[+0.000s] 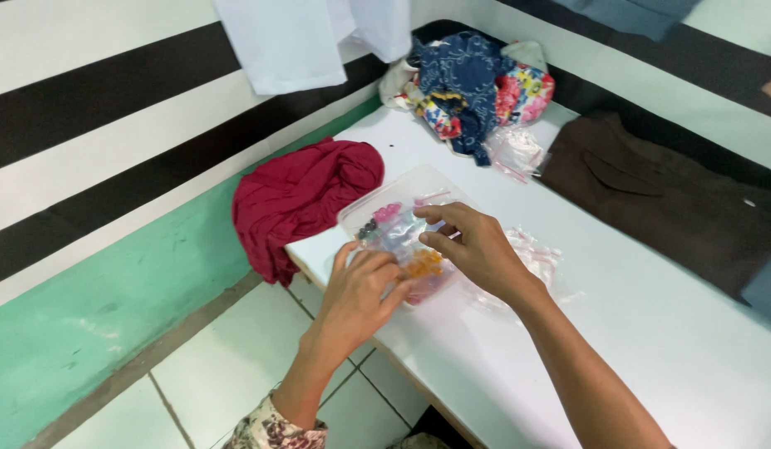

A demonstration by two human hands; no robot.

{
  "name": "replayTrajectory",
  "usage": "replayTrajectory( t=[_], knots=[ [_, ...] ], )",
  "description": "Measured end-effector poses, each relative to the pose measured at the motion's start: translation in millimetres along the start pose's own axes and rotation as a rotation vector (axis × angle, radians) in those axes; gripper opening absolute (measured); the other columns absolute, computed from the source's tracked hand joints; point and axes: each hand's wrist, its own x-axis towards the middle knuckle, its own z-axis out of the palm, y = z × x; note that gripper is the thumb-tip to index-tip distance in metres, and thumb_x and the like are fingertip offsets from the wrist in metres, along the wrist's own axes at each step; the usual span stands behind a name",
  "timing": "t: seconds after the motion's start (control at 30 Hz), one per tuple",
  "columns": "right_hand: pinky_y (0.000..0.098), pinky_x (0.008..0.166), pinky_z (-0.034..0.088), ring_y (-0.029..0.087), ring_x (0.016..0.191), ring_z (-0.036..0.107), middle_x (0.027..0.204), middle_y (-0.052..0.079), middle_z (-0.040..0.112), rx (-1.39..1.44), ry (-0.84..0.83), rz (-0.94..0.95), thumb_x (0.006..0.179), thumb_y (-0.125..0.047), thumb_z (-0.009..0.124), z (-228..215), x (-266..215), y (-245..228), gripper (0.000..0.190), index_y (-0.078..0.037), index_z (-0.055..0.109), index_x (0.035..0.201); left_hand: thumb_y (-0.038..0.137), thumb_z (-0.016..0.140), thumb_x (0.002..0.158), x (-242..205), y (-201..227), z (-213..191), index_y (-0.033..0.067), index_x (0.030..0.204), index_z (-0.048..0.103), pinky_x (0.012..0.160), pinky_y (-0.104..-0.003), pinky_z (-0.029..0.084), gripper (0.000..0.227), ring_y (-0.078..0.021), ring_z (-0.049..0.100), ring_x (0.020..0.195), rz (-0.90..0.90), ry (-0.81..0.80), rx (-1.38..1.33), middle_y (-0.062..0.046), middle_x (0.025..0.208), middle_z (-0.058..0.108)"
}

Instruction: The person picks up several small orange buttons and black buttons from a container and places them into small plastic bags.

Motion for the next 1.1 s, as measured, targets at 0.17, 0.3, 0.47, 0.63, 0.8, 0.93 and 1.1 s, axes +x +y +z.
replayTrajectory(
  t=[0.17, 0.3, 0.47, 0.63, 0.8, 0.93, 1.1],
  knots=[
    [0.0345, 0.086, 0.059, 0.022, 0.097, 0.073, 0.118, 0.01, 0.074, 0.019, 0.062, 0.07, 0.093, -0.024, 0.069, -58, -73, 21, 0.035, -0.011, 0.073, 0.125, 0.03, 0.067, 0.097, 21, 56, -10, 0.0141, 0.103, 0.075, 0.111, -0.052, 0.032, 0.019, -0.0247, 0.066, 0.112, 0.132, -0.016, -0.102, -0.005, 0.11, 0.071],
    [0.0288, 0.086, 0.052, 0.013, 0.093, 0.069, 0.117, -0.001, 0.076, 0.03, 0.068, 0.164, 0.093, -0.032, 0.065, -98, -153, 45, 0.034, -0.017, 0.076, 0.121, 0.028, 0.068, 0.095, 44, 125, 10, 0.0168, 0.11, 0.074, 0.101, -0.042, 0.044, 0.02, -0.0219, 0.068, 0.111, 0.306, -0.218, -0.385, -0.002, 0.113, 0.075],
    [0.029, 0.078, 0.053, 0.012, 0.089, 0.069, 0.115, -0.002, 0.076, -0.035, 0.155, 0.282, 0.094, -0.028, 0.066, -143, -270, 86, 0.03, -0.019, 0.077, 0.12, 0.033, 0.062, 0.097, 75, 224, 60, 0.0157, 0.115, 0.072, 0.103, -0.043, 0.041, 0.027, -0.0234, 0.065, 0.113, 0.472, -0.719, -0.446, -0.001, 0.119, 0.074],
    [0.0275, 0.081, 0.055, 0.013, 0.089, 0.074, 0.115, -0.004, 0.079, -0.203, 0.353, 0.45, 0.093, -0.022, 0.066, -184, -387, 137, 0.028, -0.021, 0.08, 0.118, 0.037, 0.055, 0.099, 95, 307, 122, 0.017, 0.127, 0.068, 0.098, -0.041, 0.046, 0.036, -0.0243, 0.063, 0.113, 0.567, -1.09, -0.268, -0.002, 0.128, 0.069],
    [0.0309, 0.084, 0.054, 0.017, 0.106, 0.076, 0.119, -0.006, 0.08, -0.407, 0.346, 0.759, 0.094, -0.005, 0.054, -209, -451, 163, 0.036, -0.021, 0.082, 0.109, 0.022, 0.053, 0.101, 70, 385, 195, 0.0114, 0.101, 0.076, 0.085, -0.047, 0.05, 0.026, -0.0334, 0.067, 0.095, 0.958, -0.933, -0.388, -0.008, 0.107, 0.074],
    [0.0297, 0.077, 0.049, 0.02, 0.09, 0.07, 0.102, -0.003, 0.073, -0.402, 0.2, 0.82, 0.075, 0.016, 0.038, -207, -447, 191, 0.071, -0.027, 0.078, 0.115, 0.019, 0.056, 0.101, 51, 419, 268, 0.0114, 0.081, 0.074, 0.071, -0.047, 0.049, 0.027, -0.0328, 0.065, 0.078, 1.022, -0.861, -0.309, -0.006, 0.083, 0.07],
    [0.0333, 0.083, 0.05, 0.024, 0.098, 0.068, 0.104, 0.003, 0.072, -0.421, 0.296, 0.717, 0.081, 0.01, 0.046, -227, -436, 241, 0.046, -0.011, 0.076, 0.109, -0.008, 0.055, 0.077, 61, 439, 322, 0.014, 0.066, 0.062, 0.058, -0.04, 0.046, 0.025, -0.0247, 0.058, 0.06, 1.06, -0.783, 0.026, -0.002, 0.064, 0.062]
  ],
)
